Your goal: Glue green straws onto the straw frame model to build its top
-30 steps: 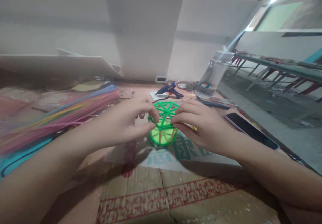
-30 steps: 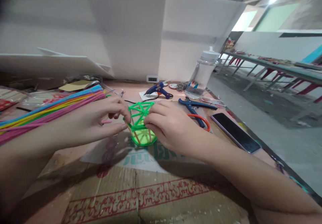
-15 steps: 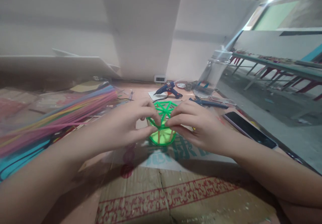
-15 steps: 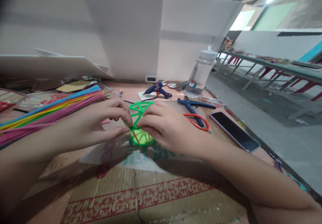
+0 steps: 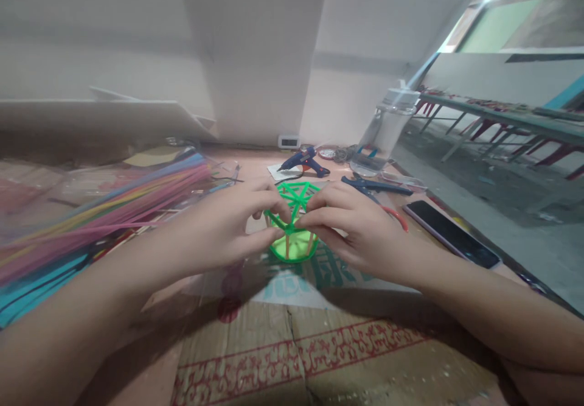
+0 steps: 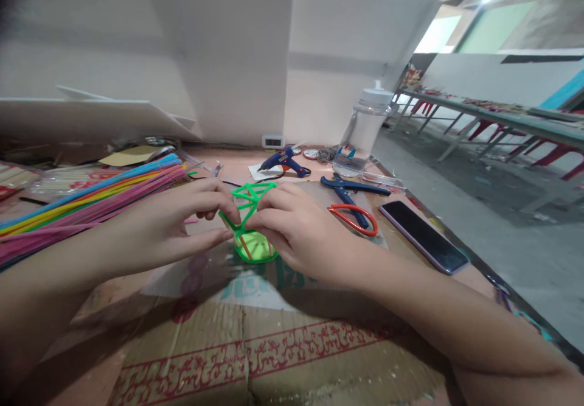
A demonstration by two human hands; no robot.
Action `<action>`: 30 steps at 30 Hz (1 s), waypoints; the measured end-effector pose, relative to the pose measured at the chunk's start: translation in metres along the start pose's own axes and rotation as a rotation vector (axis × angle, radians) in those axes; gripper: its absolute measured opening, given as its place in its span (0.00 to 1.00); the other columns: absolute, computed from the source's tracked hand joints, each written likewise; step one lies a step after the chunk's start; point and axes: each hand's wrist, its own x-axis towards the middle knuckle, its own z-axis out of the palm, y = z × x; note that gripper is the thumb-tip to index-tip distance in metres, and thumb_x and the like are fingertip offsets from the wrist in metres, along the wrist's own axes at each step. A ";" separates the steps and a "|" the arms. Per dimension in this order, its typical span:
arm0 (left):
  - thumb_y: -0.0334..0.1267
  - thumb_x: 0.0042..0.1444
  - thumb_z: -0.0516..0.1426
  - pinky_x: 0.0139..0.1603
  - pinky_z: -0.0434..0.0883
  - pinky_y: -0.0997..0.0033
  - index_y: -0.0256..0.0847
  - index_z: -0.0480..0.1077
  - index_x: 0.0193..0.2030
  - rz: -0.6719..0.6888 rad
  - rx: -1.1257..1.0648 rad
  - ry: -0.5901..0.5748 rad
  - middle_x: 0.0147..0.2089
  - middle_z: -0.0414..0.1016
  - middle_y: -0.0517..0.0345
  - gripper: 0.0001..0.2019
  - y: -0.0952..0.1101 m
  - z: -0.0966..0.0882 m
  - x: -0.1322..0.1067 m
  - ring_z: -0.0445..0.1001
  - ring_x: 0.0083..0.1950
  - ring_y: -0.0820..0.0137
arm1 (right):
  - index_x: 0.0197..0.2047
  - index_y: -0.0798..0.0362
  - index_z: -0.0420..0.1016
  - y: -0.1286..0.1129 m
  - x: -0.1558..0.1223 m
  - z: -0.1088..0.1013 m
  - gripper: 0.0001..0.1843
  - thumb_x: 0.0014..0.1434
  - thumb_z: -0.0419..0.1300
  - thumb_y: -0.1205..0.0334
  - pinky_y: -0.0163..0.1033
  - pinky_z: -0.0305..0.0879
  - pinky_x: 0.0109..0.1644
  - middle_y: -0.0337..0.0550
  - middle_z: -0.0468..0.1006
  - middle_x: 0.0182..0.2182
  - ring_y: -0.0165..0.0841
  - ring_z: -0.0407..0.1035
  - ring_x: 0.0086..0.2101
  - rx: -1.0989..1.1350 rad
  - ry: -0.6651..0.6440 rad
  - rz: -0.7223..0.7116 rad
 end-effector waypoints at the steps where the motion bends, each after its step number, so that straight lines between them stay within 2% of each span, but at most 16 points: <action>1: 0.38 0.65 0.57 0.46 0.65 0.67 0.45 0.75 0.44 0.012 -0.004 -0.002 0.45 0.72 0.60 0.05 0.000 0.000 0.000 0.71 0.45 0.68 | 0.45 0.56 0.80 0.000 0.000 0.001 0.10 0.70 0.56 0.69 0.43 0.66 0.46 0.48 0.79 0.39 0.36 0.70 0.42 -0.001 0.000 -0.003; 7: 0.38 0.66 0.56 0.46 0.66 0.69 0.45 0.76 0.41 0.027 -0.028 -0.013 0.45 0.72 0.60 0.06 0.000 -0.001 0.000 0.72 0.45 0.68 | 0.47 0.56 0.79 0.000 -0.001 -0.001 0.10 0.70 0.56 0.68 0.43 0.68 0.47 0.49 0.79 0.40 0.37 0.70 0.43 0.023 -0.009 0.004; 11: 0.40 0.65 0.56 0.39 0.64 0.69 0.42 0.74 0.39 -0.074 -0.067 0.049 0.37 0.74 0.61 0.07 0.000 0.000 0.003 0.70 0.38 0.69 | 0.48 0.58 0.79 0.003 0.003 -0.014 0.09 0.69 0.58 0.66 0.46 0.68 0.50 0.51 0.79 0.43 0.39 0.71 0.45 0.019 0.012 0.055; 15: 0.45 0.65 0.56 0.38 0.63 0.67 0.41 0.74 0.35 -0.153 -0.019 0.108 0.35 0.75 0.59 0.12 0.000 0.005 0.007 0.70 0.38 0.67 | 0.41 0.56 0.80 0.009 0.005 -0.025 0.06 0.68 0.61 0.65 0.45 0.68 0.47 0.47 0.78 0.38 0.37 0.71 0.41 -0.003 0.011 0.079; 18: 0.47 0.65 0.56 0.39 0.63 0.66 0.42 0.76 0.34 -0.154 -0.017 0.102 0.36 0.75 0.57 0.14 0.001 0.008 0.008 0.71 0.40 0.65 | 0.41 0.55 0.80 0.011 0.004 -0.025 0.05 0.67 0.62 0.66 0.44 0.68 0.46 0.47 0.78 0.38 0.37 0.71 0.41 0.011 -0.017 0.071; 23: 0.46 0.65 0.55 0.40 0.63 0.64 0.41 0.76 0.33 -0.137 -0.008 0.102 0.35 0.74 0.57 0.15 0.000 0.010 0.008 0.70 0.39 0.65 | 0.43 0.53 0.82 0.013 0.003 -0.019 0.10 0.69 0.57 0.68 0.43 0.68 0.45 0.47 0.78 0.38 0.36 0.72 0.41 0.008 -0.068 0.008; 30: 0.45 0.66 0.56 0.43 0.64 0.63 0.42 0.78 0.35 -0.105 -0.009 0.113 0.38 0.71 0.56 0.14 -0.004 0.010 0.007 0.70 0.43 0.63 | 0.44 0.54 0.81 0.015 0.002 -0.023 0.10 0.69 0.57 0.67 0.45 0.67 0.47 0.48 0.79 0.40 0.38 0.71 0.43 -0.002 -0.090 0.031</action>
